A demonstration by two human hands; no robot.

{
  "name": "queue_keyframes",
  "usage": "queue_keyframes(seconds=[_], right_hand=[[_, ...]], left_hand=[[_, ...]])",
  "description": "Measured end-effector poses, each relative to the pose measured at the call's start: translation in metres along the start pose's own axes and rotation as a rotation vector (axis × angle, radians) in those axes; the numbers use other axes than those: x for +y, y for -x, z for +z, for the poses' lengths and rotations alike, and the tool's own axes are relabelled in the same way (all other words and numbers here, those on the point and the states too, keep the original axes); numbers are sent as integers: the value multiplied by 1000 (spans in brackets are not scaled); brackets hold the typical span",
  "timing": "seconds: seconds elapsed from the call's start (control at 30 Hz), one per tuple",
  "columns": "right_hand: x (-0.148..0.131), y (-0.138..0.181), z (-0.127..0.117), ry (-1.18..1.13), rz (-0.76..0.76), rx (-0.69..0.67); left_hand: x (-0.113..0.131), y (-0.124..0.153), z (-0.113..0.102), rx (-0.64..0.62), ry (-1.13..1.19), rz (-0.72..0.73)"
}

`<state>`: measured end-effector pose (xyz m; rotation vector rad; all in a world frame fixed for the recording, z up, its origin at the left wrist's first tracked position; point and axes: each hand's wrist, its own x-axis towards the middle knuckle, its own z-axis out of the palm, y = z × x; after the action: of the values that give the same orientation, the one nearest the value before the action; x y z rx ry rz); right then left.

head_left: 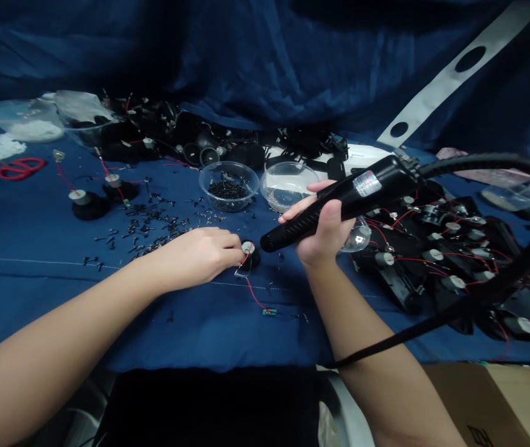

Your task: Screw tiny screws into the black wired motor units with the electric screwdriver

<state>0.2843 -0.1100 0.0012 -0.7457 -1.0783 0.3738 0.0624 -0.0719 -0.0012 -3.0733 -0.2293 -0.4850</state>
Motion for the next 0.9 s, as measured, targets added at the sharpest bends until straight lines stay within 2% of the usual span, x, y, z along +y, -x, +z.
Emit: queue_keyframes(seconds=[0.33, 0.7, 0.9], right_hand=[[1, 1, 0, -20, -31, -19], [1, 2, -1, -49, -22, -34], [1, 3, -1, -89, -74, -77]], left_hand=[[4, 0, -3, -64, -175, 27], [-6, 2, 1, 2, 85, -28], [1, -1, -6, -47, -88, 20]])
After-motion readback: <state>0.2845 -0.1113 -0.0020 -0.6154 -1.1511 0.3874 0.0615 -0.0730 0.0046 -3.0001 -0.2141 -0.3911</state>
